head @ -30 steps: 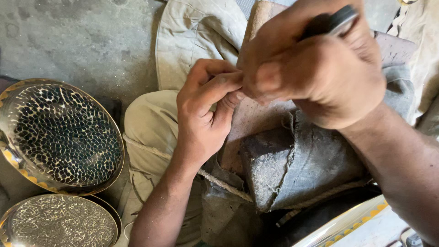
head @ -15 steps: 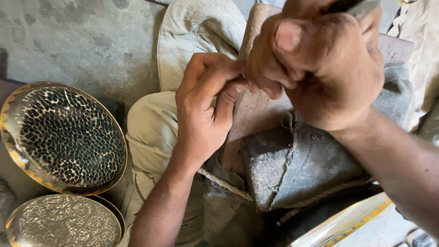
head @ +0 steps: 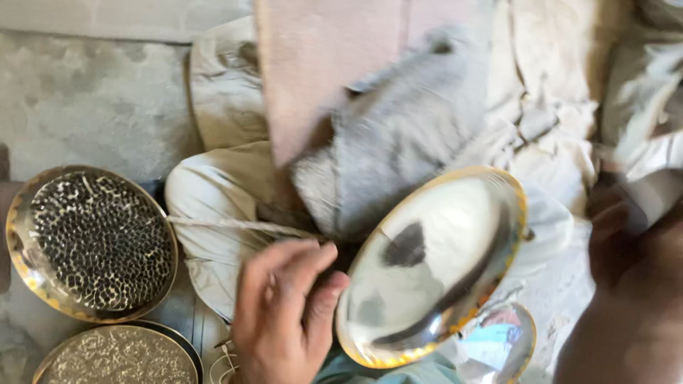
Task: The person sits on the floor and uses a metal engraving tool to carve circular patterns into the surface of a large silver plate. They periodically lift the tool to a nearby stone block to clean or sharpen the tip before resuming the engraving work.
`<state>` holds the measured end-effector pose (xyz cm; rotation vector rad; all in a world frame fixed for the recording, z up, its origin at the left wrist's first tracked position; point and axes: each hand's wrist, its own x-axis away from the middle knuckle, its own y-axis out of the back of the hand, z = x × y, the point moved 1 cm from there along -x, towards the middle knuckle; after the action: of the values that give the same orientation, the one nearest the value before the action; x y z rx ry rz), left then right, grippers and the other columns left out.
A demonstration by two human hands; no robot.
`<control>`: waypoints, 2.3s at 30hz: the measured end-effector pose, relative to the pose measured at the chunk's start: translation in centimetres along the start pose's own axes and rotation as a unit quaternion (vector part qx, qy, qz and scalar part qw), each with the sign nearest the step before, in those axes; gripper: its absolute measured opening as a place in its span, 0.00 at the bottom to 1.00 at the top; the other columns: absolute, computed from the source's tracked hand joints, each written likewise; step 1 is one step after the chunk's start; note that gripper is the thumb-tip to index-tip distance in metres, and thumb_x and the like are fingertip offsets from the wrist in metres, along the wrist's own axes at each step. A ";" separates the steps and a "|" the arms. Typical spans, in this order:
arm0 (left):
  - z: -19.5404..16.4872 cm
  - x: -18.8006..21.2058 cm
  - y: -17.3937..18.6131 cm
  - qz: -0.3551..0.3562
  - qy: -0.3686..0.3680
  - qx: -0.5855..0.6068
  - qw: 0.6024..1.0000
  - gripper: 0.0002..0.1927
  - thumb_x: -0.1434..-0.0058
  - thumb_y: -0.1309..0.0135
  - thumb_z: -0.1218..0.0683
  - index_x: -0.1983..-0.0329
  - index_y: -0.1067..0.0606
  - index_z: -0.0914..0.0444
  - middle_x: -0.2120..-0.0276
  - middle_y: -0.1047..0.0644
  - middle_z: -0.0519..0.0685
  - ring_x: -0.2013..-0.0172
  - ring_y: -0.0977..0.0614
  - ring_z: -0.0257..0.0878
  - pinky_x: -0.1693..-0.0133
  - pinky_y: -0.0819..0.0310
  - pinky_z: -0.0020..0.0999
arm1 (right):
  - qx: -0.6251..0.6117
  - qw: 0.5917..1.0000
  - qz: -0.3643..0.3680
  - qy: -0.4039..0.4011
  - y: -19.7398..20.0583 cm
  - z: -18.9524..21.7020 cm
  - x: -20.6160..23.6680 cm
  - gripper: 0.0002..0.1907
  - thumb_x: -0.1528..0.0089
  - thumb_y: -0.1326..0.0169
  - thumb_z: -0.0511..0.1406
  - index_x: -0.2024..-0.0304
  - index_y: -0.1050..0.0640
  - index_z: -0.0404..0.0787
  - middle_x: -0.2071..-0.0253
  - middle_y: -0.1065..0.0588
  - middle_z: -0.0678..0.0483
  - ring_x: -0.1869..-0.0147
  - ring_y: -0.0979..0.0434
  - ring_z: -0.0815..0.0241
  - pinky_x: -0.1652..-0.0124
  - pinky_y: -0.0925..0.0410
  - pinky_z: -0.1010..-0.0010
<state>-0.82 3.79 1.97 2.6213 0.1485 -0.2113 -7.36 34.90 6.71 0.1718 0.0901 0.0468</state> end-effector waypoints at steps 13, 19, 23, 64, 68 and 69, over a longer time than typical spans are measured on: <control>-5.9 6.7 -9.0 0.174 -0.078 -0.274 0.943 0.39 0.48 0.32 0.46 0.37 0.30 0.70 0.39 0.31 0.59 0.43 0.29 0.54 0.49 0.36 0.52 | 0.417 0.889 0.018 -0.190 -1.1 0.9 18.8 0.26 0.47 0.33 0.40 0.45 0.20 0.45 0.70 0.24 0.57 0.73 0.24 0.62 0.73 0.31 0.68; -6.0 7.9 -9.7 0.145 -0.085 -0.346 0.923 0.38 0.45 0.31 0.46 0.34 0.28 0.65 0.35 0.31 0.55 0.38 0.31 0.51 0.42 0.42 0.55 | 0.467 0.870 0.092 -0.127 -3.7 2.1 15.5 0.19 0.43 0.35 0.39 0.49 0.18 0.47 0.73 0.27 0.55 0.80 0.27 0.58 0.79 0.32 0.63; -5.7 8.3 -9.7 0.153 -0.094 -0.359 0.916 0.37 0.43 0.32 0.47 0.34 0.28 0.66 0.35 0.32 0.56 0.37 0.32 0.51 0.41 0.43 0.56 | 0.448 0.881 0.115 -0.101 -3.7 1.5 15.6 0.20 0.43 0.36 0.39 0.48 0.19 0.46 0.73 0.28 0.55 0.80 0.27 0.58 0.80 0.33 0.64; -0.4 5.0 -4.4 0.066 -0.013 -0.124 0.990 0.23 0.25 0.54 0.61 0.27 0.35 0.67 0.54 0.20 0.59 0.59 0.14 0.49 0.62 0.21 0.41 | 0.598 0.401 0.582 0.378 -2.7 -0.7 11.3 0.14 0.38 0.44 0.42 0.71 0.21 0.37 0.58 0.30 0.61 0.65 0.30 0.63 0.71 0.41 0.74; -0.5 4.6 -4.2 0.055 -0.022 -0.117 0.991 0.22 0.26 0.53 0.62 0.29 0.34 0.67 0.54 0.21 0.59 0.58 0.15 0.51 0.61 0.21 0.43 | 0.579 0.510 0.510 0.380 -4.0 0.4 10.5 0.25 0.38 0.47 0.40 0.40 0.20 0.37 0.72 0.29 0.54 0.76 0.30 0.67 0.78 0.35 0.75; -0.6 4.4 -4.1 0.059 -0.023 -0.116 0.991 0.23 0.26 0.53 0.62 0.29 0.34 0.67 0.54 0.21 0.60 0.59 0.15 0.52 0.61 0.22 0.43 | 0.574 0.514 0.516 0.375 -4.1 0.5 10.3 0.25 0.38 0.48 0.38 0.39 0.22 0.38 0.72 0.28 0.54 0.78 0.30 0.69 0.81 0.36 0.77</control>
<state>3.04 7.89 -0.23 2.3838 0.0010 -0.1996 3.05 31.30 5.60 1.5689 0.9092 1.3250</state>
